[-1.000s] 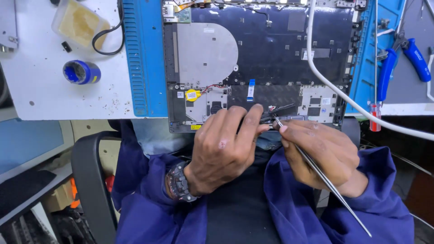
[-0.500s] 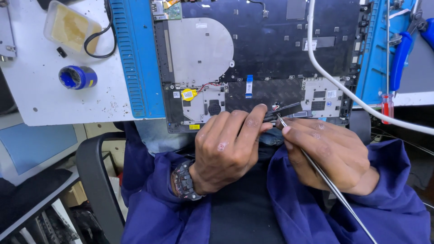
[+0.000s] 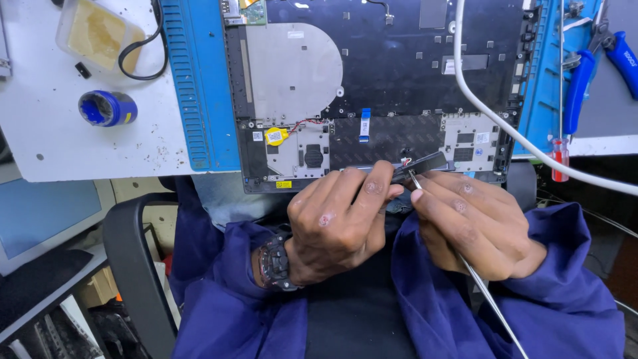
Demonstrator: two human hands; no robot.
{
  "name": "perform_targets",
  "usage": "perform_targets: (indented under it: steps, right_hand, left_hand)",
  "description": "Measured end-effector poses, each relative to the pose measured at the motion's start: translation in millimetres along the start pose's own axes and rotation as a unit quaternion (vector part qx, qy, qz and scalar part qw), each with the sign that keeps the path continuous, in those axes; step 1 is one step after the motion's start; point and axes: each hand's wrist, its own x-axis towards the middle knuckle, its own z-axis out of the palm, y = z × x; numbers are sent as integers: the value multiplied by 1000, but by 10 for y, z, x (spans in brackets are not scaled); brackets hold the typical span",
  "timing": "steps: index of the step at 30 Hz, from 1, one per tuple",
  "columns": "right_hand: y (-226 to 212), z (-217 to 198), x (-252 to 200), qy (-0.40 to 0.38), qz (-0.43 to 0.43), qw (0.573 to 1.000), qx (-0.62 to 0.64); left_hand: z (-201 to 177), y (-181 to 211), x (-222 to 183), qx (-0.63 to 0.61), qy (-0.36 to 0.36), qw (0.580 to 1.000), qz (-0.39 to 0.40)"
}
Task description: Repairing a laptop by manipulating internal components and ribbon cables using tweezers and hands
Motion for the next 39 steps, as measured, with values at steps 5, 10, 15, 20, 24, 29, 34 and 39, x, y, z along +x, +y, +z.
perform_targets:
  steps: [5,10,15,20,24,29,34,39]
  right_hand:
    - [-2,26,-43,2,-25,999,-20]
    - [-98,16,-41,16,80,997,-2]
    - [-165,-58,-35,56,140,989,4]
    - [-22,-67,-159,65,212,974,49]
    - [0,-16,-11,56,211,976,-6]
    - [60,59,38,6,188,982,0]
    - [142,88,7,4,186,983,7]
    - [159,78,15,-10,187,982,25]
  left_hand:
    - [-6,2,-36,-51,-8,998,-25]
    - [50,-12,-53,11,1,1000,-15]
    - [48,-60,-51,15,-3,1000,-25]
    - [50,-151,2,91,-44,994,-29]
    - [94,-210,57,105,-77,991,-43]
    - [156,-244,51,98,-80,991,-50]
    - [137,-258,66,111,-78,990,-47]
    - [129,-262,80,108,-87,989,-47]
